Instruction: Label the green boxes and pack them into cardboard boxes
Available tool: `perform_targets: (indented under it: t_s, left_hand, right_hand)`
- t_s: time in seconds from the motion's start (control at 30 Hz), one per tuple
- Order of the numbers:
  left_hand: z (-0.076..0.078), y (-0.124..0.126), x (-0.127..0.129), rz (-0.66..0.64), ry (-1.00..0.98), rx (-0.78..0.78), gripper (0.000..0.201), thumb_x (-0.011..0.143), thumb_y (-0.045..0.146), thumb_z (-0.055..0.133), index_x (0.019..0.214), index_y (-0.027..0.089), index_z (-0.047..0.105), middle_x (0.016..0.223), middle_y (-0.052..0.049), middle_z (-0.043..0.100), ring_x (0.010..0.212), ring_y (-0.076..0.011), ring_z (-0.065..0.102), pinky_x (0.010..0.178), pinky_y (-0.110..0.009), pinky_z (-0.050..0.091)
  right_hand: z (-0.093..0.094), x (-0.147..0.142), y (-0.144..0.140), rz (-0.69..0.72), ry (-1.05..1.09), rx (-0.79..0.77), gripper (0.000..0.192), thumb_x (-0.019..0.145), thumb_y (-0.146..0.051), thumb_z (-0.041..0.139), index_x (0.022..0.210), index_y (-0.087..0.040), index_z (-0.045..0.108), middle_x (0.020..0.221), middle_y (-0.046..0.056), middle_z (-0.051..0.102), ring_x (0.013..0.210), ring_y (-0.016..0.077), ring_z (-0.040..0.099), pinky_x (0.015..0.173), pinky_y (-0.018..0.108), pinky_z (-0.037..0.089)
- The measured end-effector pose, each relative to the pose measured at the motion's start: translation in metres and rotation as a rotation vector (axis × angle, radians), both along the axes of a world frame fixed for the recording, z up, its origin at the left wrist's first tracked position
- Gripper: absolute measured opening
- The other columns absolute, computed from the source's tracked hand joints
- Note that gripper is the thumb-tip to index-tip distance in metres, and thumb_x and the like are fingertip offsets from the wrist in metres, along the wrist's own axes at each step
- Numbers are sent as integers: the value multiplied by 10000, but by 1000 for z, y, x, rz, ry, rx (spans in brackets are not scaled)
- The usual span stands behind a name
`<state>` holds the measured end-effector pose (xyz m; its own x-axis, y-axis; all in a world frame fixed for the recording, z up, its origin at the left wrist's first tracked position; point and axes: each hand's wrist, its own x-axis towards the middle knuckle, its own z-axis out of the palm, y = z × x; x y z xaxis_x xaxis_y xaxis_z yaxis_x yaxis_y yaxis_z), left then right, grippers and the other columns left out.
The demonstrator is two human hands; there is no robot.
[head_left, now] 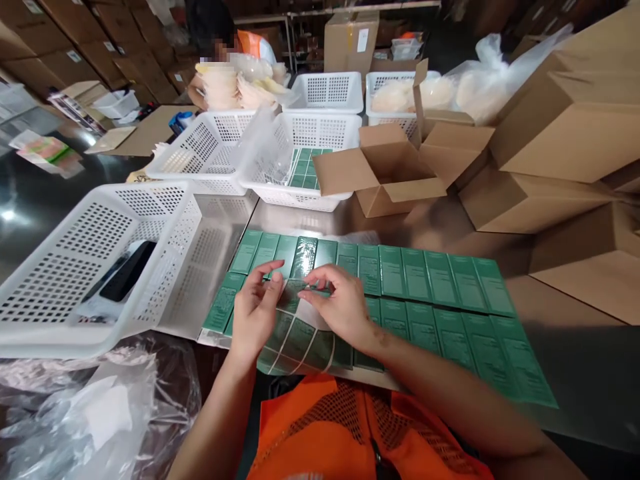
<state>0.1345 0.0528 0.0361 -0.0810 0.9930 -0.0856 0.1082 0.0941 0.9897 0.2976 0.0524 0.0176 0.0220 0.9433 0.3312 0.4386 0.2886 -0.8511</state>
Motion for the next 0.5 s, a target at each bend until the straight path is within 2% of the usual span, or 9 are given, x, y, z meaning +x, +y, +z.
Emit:
perform_targets:
  t_s: [0.13, 0.27, 0.4, 0.47, 0.5]
  left_hand:
    - [4, 1, -4, -4, 52, -44, 503, 803, 561, 707, 1140, 189, 677, 533, 77, 465, 518, -106, 416, 539, -224, 336]
    - [3, 7, -11, -46, -14, -110, 603, 726, 525, 766, 1187, 150, 665, 584, 42, 585, 554, -130, 516, 556, -238, 401]
    - [-4, 20, -25, -15, -47, -162, 620, 642, 449, 809, 1151, 128, 658, 652, 18, 631, 501, -110, 501, 484, -230, 369]
    - [-5, 29, -36, -8, -85, -196, 688, 616, 407, 821, 1202, 117, 606, 591, 56, 582, 465, -81, 443, 459, -198, 319]
    - [-5, 33, -43, -3, -106, -205, 720, 605, 388, 824, 1225, 113, 581, 559, 80, 545, 455, -69, 414, 455, -182, 295]
  right_hand:
    - [-7, -5, -4, 18, -116, 241, 80, 875, -185, 726, 840, -237, 676, 817, -24, 747, 763, 148, 680, 741, 279, 507]
    - [-13, -4, -6, 125, -344, 424, 175, 977, -189, 583, 831, -210, 677, 1037, 10, 770, 887, 151, 701, 777, 284, 505]
    - [-6, 1, -16, 358, -550, 450, 180, 958, -269, 638, 796, -235, 708, 1249, -1, 708, 1116, 209, 625, 823, 335, 491]
    - [7, 7, -24, 515, -485, 402, 143, 937, -303, 678, 808, -259, 722, 1182, -31, 731, 1172, 206, 589, 888, 351, 473]
    - [15, 11, -26, 580, -405, 372, 135, 936, -305, 683, 813, -265, 724, 1097, -39, 752, 1133, 183, 605, 905, 344, 470]
